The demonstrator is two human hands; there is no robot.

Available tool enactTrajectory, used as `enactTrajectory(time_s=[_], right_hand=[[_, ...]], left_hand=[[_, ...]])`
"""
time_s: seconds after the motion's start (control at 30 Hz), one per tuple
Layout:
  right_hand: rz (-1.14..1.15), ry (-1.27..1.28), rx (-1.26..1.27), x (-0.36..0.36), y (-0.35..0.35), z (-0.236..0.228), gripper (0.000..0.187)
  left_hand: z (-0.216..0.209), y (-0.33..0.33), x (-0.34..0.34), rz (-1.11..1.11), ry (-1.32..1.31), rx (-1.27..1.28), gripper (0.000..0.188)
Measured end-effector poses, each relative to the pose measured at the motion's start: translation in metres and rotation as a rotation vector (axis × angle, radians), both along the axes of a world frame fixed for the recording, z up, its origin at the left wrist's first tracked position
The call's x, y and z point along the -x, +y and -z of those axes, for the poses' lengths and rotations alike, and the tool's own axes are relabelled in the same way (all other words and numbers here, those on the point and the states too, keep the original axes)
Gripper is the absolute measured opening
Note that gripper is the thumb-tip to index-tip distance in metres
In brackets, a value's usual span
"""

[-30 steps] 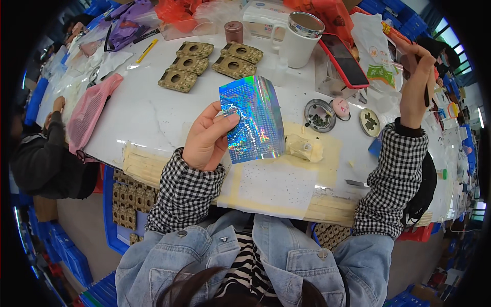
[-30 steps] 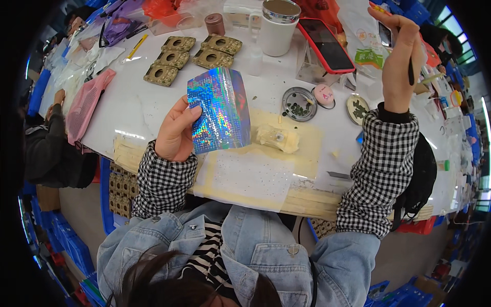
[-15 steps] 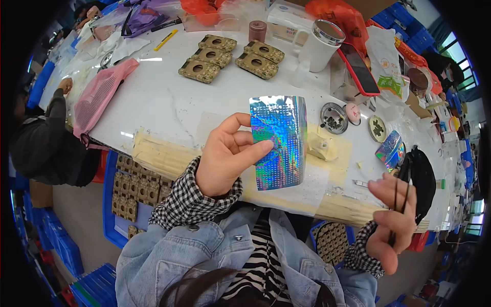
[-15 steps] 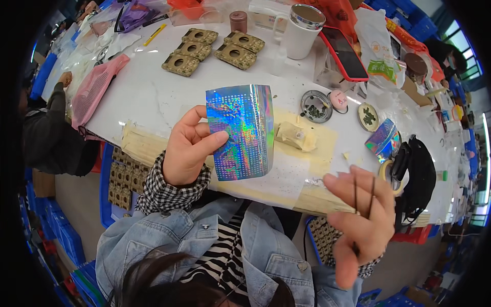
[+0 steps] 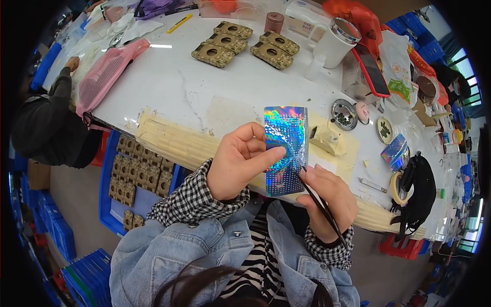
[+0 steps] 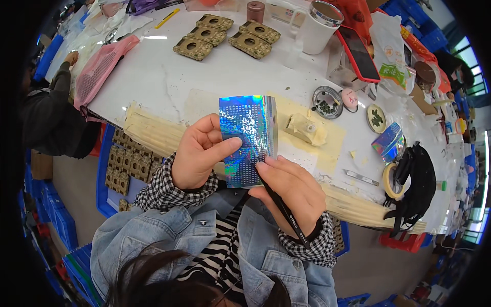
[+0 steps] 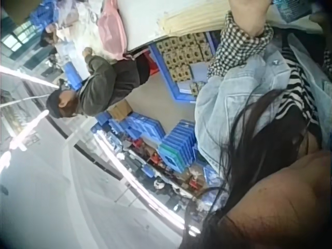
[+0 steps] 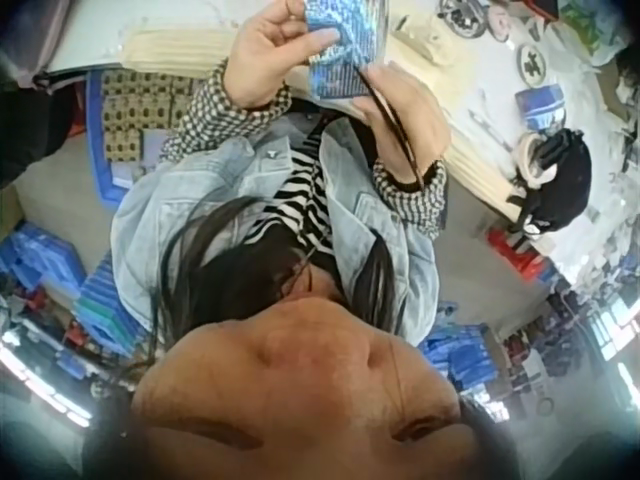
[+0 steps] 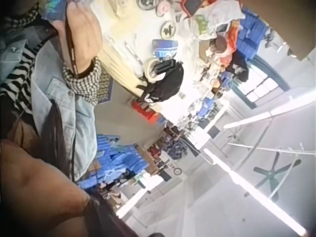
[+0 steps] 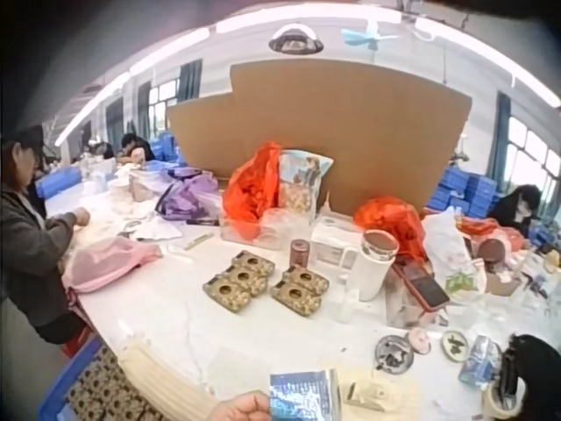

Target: Using a thin hand tool to mark or poke holes in small iridescent sheets on a factory worktable.

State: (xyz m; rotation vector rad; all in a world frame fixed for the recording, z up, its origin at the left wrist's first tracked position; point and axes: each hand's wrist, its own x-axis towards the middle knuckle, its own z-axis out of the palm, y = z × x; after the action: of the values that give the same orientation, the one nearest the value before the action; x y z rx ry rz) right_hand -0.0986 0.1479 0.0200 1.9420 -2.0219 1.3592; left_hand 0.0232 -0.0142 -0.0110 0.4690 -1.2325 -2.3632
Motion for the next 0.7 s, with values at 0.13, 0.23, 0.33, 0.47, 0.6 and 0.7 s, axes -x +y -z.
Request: enactTrajectory(time_s=[0.13, 0.23, 0.33, 0.47, 0.6, 0.7], right_hand=[[0.005, -0.009, 0.055, 0.0, -0.003, 0.006, 0.04], [0.025, -0.031, 0.067, -0.002, -0.008, 0.011, 0.04], [0.034, -0.038, 0.06, -0.003, -0.011, 0.014, 0.039], [0.013, -0.048, 0.048, -0.003, -0.013, 0.014, 0.04], [0.026, -0.059, 0.063, -0.003, -0.015, 0.018, 0.039], [0.031, -0.057, 0.049, -0.003, -0.016, 0.017, 0.039]], left_hand=[[0.001, 0.003, 0.004, 0.001, 0.009, -0.017, 0.013], [0.005, 0.002, 0.005, 0.003, 0.028, -0.027, 0.011], [0.002, 0.002, 0.005, -0.002, 0.032, -0.048, 0.01], [0.0, 0.0, 0.004, 0.0, 0.02, -0.094, 0.011], [0.004, -0.001, 0.004, -0.009, -0.026, -0.093, 0.012], [0.002, 0.001, 0.006, -0.024, -0.01, -0.12, 0.012]])
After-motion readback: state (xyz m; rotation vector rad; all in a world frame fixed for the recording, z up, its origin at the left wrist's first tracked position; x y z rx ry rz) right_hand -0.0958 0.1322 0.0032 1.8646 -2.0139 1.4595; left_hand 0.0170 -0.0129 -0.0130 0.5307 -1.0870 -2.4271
